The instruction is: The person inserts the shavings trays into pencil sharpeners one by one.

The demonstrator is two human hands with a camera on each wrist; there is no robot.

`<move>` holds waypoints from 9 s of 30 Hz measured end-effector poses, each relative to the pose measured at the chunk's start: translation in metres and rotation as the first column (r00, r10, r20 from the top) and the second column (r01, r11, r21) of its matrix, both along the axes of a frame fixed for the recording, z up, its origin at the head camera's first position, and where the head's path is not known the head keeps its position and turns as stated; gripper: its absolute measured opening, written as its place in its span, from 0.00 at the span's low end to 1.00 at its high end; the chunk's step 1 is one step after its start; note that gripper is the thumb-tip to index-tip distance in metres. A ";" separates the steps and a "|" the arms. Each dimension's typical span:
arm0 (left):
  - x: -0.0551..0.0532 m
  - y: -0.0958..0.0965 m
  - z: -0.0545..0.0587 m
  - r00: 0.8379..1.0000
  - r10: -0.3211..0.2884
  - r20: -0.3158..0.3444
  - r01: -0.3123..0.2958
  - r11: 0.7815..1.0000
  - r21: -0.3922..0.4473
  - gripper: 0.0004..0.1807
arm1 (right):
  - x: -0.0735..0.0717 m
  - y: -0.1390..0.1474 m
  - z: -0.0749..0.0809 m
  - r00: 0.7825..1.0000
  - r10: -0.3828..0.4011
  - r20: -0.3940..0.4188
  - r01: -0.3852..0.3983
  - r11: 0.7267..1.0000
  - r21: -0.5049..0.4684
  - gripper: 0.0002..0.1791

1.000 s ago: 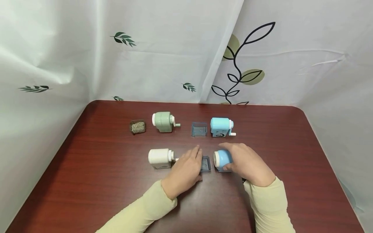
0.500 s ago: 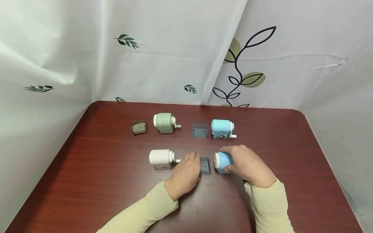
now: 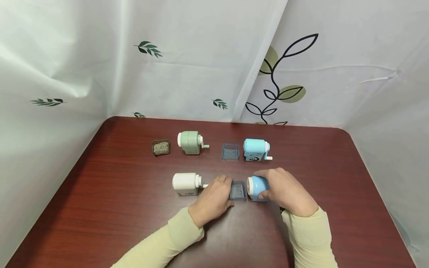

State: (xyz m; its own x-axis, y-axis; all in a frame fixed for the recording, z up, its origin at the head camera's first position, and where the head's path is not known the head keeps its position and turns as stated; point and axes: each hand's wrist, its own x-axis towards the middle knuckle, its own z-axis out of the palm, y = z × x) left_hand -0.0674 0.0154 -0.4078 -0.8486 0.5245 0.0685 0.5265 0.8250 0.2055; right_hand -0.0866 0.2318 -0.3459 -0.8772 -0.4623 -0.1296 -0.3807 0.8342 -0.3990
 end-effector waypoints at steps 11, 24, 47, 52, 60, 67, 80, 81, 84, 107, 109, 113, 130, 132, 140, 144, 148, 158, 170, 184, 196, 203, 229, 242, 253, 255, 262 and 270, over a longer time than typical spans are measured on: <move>-0.003 0.002 -0.004 0.998 -0.017 0.053 0.017 1.000 0.008 0.33 | 0.000 -0.002 0.001 1.000 -0.007 -0.005 0.007 1.000 -0.016 0.30; -0.002 0.008 -0.009 0.997 -0.077 0.017 0.076 0.997 0.016 0.38 | 0.005 0.001 0.000 0.999 0.004 -0.031 -0.005 0.999 -0.047 0.29; -0.009 0.018 -0.004 0.997 -0.068 0.029 0.069 0.997 -0.040 0.34 | 0.004 0.000 0.001 0.999 0.008 -0.041 -0.010 0.999 -0.046 0.29; -0.010 0.019 -0.003 0.997 -0.064 0.046 0.066 0.997 -0.033 0.33 | 0.003 0.001 0.001 0.999 0.002 -0.038 -0.003 0.999 -0.032 0.29; -0.012 0.019 -0.003 0.996 -0.081 0.039 0.083 0.996 -0.038 0.32 | 0.002 0.001 0.000 1.000 0.005 -0.030 -0.006 1.000 -0.029 0.29; -0.014 0.020 -0.004 0.994 -0.106 0.030 0.106 0.994 -0.025 0.31 | 0.002 0.000 0.001 0.999 0.003 -0.036 -0.004 1.000 -0.025 0.28; -0.018 0.024 -0.002 0.991 -0.109 0.075 0.109 0.994 -0.004 0.32 | 0.002 0.000 -0.001 0.999 0.008 -0.031 -0.009 0.999 -0.031 0.29; -0.018 0.025 -0.002 0.991 -0.109 0.077 0.110 0.994 -0.001 0.32 | 0.002 0.000 0.000 0.999 0.007 -0.032 -0.008 0.999 -0.031 0.29; -0.019 0.026 -0.003 0.990 -0.110 0.085 0.110 0.994 0.008 0.33 | 0.002 0.000 0.000 0.999 0.008 -0.038 -0.010 0.999 -0.031 0.28; -0.022 0.033 -0.003 0.991 -0.094 0.100 0.088 0.994 0.061 0.32 | 0.001 -0.002 0.001 1.000 0.001 -0.028 -0.002 1.000 -0.028 0.29; -0.022 0.033 -0.004 0.990 -0.090 0.107 0.084 0.994 0.065 0.33 | 0.001 -0.002 0.001 1.000 0.001 -0.028 -0.002 1.000 -0.026 0.29; -0.023 0.035 -0.004 0.989 -0.078 0.124 0.068 0.994 0.080 0.34 | -0.001 -0.002 0.001 1.000 0.002 -0.026 -0.003 1.000 -0.024 0.29; -0.023 0.042 -0.005 0.981 -0.060 0.184 0.041 0.994 0.106 0.39 | 0.001 -0.001 0.001 1.000 0.006 -0.026 -0.007 0.999 -0.043 0.29; -0.024 0.043 -0.005 0.979 -0.059 0.196 0.037 0.993 0.112 0.40 | 0.001 -0.001 0.002 1.000 0.004 -0.020 -0.005 0.999 -0.043 0.29; -0.024 0.044 -0.005 0.975 -0.050 0.215 0.025 0.992 0.120 0.42 | 0.002 0.000 0.001 1.000 0.008 -0.030 -0.009 0.999 -0.047 0.30; -0.023 0.045 -0.005 0.974 -0.050 0.220 0.021 0.991 0.133 0.42 | 0.003 0.001 0.001 1.000 0.000 -0.023 -0.001 0.999 -0.046 0.29; -0.022 0.046 -0.005 0.974 -0.043 0.221 0.011 0.989 0.147 0.43 | 0.003 0.001 0.000 1.000 -0.001 -0.024 0.000 0.999 -0.046 0.30; -0.022 0.046 -0.005 0.976 -0.030 0.218 -0.009 0.985 0.175 0.45 | 0.003 0.000 0.000 1.000 -0.002 -0.023 0.001 0.999 -0.043 0.30; -0.023 0.047 -0.006 0.976 -0.033 0.215 -0.010 0.981 0.194 0.46 | 0.002 0.000 0.000 1.000 -0.001 -0.029 -0.001 0.999 -0.053 0.29; -0.023 0.048 -0.007 0.976 -0.006 0.217 -0.036 0.981 0.190 0.46 | 0.002 0.000 0.001 0.999 0.002 -0.032 -0.003 0.999 -0.039 0.29; -0.024 0.051 -0.006 0.977 0.007 0.213 -0.052 0.977 0.207 0.46 | 0.002 0.000 0.001 1.000 0.002 -0.030 -0.003 0.999 -0.035 0.29; -0.023 0.053 -0.006 0.973 0.024 0.229 -0.071 0.977 0.202 0.47 | 0.001 0.000 0.001 1.000 0.003 -0.030 -0.004 0.999 -0.032 0.29; -0.014 0.035 0.011 0.983 -0.064 0.170 0.032 0.982 0.188 0.48 | 0.001 0.006 -0.003 1.000 0.012 -0.021 -0.013 0.999 -0.050 0.35; -0.025 -0.076 0.092 0.963 -0.250 0.102 0.142 0.789 0.598 0.35 | -0.017 -0.001 0.023 0.991 0.052 -0.125 -0.053 0.999 0.000 0.32; -0.096 -0.177 0.076 0.983 0.167 0.076 -0.183 0.862 0.473 0.37 | -0.052 -0.039 0.049 0.984 0.031 -0.173 -0.008 0.992 0.128 0.34; -0.104 -0.191 0.068 0.971 0.210 0.112 -0.238 0.873 0.425 0.39 | -0.060 -0.048 0.050 0.984 0.038 -0.173 -0.014 0.990 0.137 0.35; -0.127 -0.236 0.034 0.943 0.235 0.236 -0.299 0.909 0.292 0.51 | -0.095 -0.084 0.039 0.982 0.114 -0.150 -0.094 0.987 0.134 0.40; -0.136 -0.261 0.005 0.942 0.177 0.287 -0.232 0.957 0.173 0.63 | -0.124 -0.134 0.022 0.981 0.162 -0.104 -0.146 0.979 0.140 0.45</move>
State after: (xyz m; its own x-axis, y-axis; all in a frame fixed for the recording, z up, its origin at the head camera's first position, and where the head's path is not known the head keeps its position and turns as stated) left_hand -0.2039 -0.2455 -0.4030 -0.9377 0.3363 -0.0877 0.2539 0.8353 0.4876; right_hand -0.2109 0.0983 -0.3236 -0.8093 -0.5787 -0.1011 -0.5455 0.8042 -0.2361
